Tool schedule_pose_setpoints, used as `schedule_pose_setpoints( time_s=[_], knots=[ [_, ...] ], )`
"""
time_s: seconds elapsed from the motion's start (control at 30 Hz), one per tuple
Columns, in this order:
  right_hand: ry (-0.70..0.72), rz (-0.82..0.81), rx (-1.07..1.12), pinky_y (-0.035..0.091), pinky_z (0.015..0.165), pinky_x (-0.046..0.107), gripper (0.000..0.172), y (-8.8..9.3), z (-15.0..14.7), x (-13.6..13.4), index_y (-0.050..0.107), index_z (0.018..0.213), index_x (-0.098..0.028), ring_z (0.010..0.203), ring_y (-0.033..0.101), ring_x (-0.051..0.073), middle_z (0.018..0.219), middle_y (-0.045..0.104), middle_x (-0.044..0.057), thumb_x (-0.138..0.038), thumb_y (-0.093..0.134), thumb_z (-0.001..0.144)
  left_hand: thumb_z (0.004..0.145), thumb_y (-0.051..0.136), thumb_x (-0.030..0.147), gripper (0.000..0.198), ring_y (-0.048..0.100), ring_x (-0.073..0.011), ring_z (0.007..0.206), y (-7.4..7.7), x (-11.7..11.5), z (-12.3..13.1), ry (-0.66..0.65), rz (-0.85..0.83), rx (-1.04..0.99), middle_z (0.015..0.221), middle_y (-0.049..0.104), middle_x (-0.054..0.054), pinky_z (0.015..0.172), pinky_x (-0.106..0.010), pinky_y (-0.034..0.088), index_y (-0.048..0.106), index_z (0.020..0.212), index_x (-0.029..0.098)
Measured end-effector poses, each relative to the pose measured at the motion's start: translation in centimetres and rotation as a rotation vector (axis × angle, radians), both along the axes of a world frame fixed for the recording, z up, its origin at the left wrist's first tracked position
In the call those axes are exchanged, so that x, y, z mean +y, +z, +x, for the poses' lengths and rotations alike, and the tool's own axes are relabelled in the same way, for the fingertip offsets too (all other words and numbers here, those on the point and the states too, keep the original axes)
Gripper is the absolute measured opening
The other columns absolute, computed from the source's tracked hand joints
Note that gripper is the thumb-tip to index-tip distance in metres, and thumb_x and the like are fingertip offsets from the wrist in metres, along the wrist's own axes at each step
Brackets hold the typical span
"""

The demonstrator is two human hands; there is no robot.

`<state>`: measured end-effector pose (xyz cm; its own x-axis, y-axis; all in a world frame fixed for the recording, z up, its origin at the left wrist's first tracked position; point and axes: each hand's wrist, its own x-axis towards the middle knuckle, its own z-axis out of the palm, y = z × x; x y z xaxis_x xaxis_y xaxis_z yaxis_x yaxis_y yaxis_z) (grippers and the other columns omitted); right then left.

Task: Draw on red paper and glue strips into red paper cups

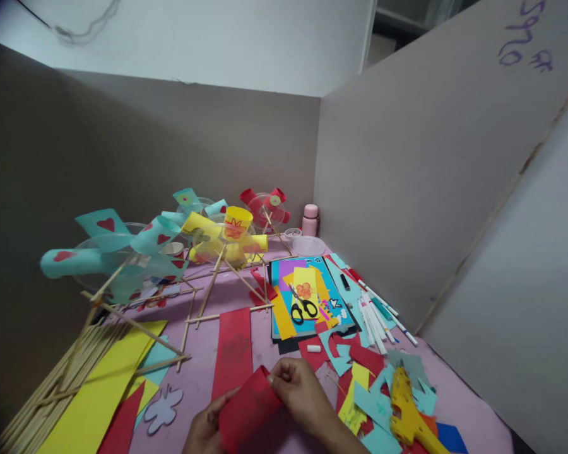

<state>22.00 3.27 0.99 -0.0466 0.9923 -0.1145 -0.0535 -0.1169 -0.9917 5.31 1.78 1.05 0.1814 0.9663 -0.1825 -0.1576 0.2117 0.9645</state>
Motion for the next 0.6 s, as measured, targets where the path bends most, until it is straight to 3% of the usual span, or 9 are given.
schedule_pose_setpoints(
  time_s=[0.13, 0.23, 0.33, 0.43, 0.6],
  knots=[
    [-0.038, 0.014, 0.019, 0.029, 0.043, 0.02, 0.043, 0.0, 0.2, 0.5, 0.057, 0.06, -0.016, 0.04, 0.043, 0.008, 0.046, 0.05, -0.006, -0.057, 0.069, 0.065, 0.057, 0.079, 0.026, 0.023, 0.067, -0.0245, 0.069, -0.2, 0.2, 0.4, 0.039, -0.015, -0.103, 0.068, 0.074, -0.006, 0.067, -0.032, 0.051, 0.076, 0.077, 0.015],
    [-0.1, 0.053, 0.021, 0.029, 0.04, 0.019, 0.052, 1.0, 0.2, 0.1, 0.059, 0.074, -0.016, 0.038, 0.045, 0.007, 0.054, 0.052, -0.006, -0.068, 0.058, 0.07, 0.058, 0.078, 0.029, 0.023, 0.066, -0.0225, 0.067, 0.1, 0.3, 0.3, 0.141, 0.013, -0.093, 0.069, 0.074, -0.005, 0.061, -0.027, 0.049, 0.075, 0.076, 0.015],
    [-0.118, 0.123, -0.03, 0.034, 0.043, 0.02, 0.053, 2.2, -0.2, -0.8, 0.063, 0.086, -0.016, 0.041, 0.047, 0.006, 0.066, 0.053, -0.004, -0.067, 0.059, 0.072, 0.055, 0.079, 0.03, 0.027, 0.065, -0.0215, 0.066, 0.1, 0.3, 0.0, 0.208, 0.02, -0.052, 0.068, 0.074, -0.004, 0.057, -0.025, 0.047, 0.075, 0.077, 0.015],
    [-0.058, 0.208, -0.078, 0.038, 0.047, 0.021, 0.044, 2.8, -0.7, -1.3, 0.063, 0.079, -0.017, 0.049, 0.049, 0.007, 0.072, 0.056, -0.002, -0.06, 0.064, 0.072, 0.053, 0.08, 0.031, 0.029, 0.065, -0.0202, 0.061, -0.1, 0.3, -0.2, 0.208, 0.023, -0.058, 0.066, 0.073, -0.004, 0.058, -0.026, 0.048, 0.074, 0.076, 0.013],
    [-0.048, 0.218, -0.111, 0.037, 0.047, 0.021, 0.04, 3.5, 0.1, -0.4, 0.054, 0.072, -0.018, 0.046, 0.05, 0.01, 0.054, 0.055, -0.004, -0.058, 0.058, 0.078, 0.06, 0.076, 0.04, 0.046, 0.061, -0.0164, 0.049, -0.8, 0.3, -0.3, 0.256, 0.018, -0.075, 0.056, 0.068, -0.001, 0.048, -0.025, 0.046, 0.068, 0.093, 0.01]
  ],
)
